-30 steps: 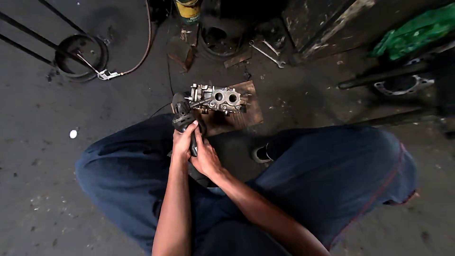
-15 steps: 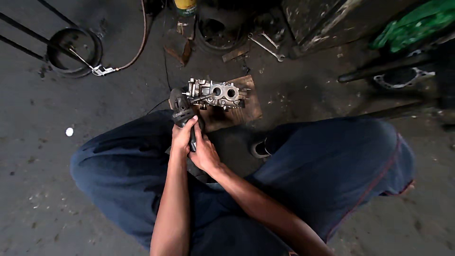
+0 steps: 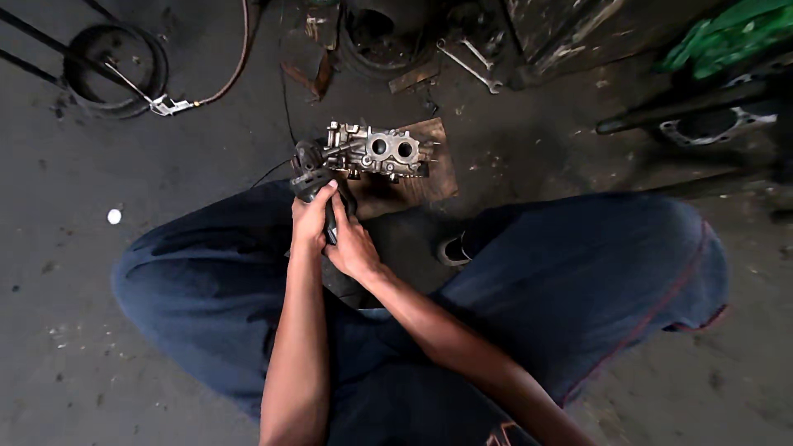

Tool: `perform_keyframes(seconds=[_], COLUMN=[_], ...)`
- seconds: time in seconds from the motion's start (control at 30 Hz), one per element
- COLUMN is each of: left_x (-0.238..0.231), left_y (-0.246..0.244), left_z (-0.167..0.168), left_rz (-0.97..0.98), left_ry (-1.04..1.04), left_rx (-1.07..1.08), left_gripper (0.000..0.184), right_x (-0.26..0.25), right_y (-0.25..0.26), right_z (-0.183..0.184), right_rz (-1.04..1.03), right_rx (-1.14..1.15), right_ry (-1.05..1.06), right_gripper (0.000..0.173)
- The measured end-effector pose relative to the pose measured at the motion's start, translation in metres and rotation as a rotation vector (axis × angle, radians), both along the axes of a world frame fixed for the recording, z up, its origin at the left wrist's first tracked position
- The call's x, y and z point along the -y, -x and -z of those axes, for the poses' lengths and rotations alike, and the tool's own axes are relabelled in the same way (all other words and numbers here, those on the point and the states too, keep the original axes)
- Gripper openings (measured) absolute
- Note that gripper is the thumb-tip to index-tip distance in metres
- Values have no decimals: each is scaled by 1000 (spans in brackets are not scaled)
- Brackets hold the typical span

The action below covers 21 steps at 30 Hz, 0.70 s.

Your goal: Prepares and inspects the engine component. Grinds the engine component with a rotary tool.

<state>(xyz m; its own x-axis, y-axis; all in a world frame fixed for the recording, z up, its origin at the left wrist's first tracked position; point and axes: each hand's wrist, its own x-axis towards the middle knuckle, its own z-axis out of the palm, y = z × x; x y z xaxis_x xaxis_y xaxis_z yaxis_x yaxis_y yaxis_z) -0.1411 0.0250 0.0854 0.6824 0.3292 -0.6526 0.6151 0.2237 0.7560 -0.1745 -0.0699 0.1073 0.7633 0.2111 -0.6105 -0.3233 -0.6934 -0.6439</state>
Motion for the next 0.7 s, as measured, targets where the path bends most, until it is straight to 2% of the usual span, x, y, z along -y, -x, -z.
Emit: perform_keyframes(seconds=[0.17,0.3,0.47,0.57,0.7], left_x=[1,1,3,4,4], left_y=[-4,0,-4,-1,-4], left_z=[-3,0,-3,0,-5], left_rz=[30,25,32,24,24], left_ry=[4,-12,-4,-22,-8], left_rx=[-20,-5,-7,5,-13], left_gripper=[57,64,57,64,59], right_x=[-1,0,2,3,3], right_y=[3,1,0,-2,0], right_z=[-3,1,-4,0,-5], right_rz=[5,10,0,17,3], right_rx=[-4,25,-3,29,0], right_ry=[26,9,17,-4,15], right_gripper=[105,108,108,109,107])
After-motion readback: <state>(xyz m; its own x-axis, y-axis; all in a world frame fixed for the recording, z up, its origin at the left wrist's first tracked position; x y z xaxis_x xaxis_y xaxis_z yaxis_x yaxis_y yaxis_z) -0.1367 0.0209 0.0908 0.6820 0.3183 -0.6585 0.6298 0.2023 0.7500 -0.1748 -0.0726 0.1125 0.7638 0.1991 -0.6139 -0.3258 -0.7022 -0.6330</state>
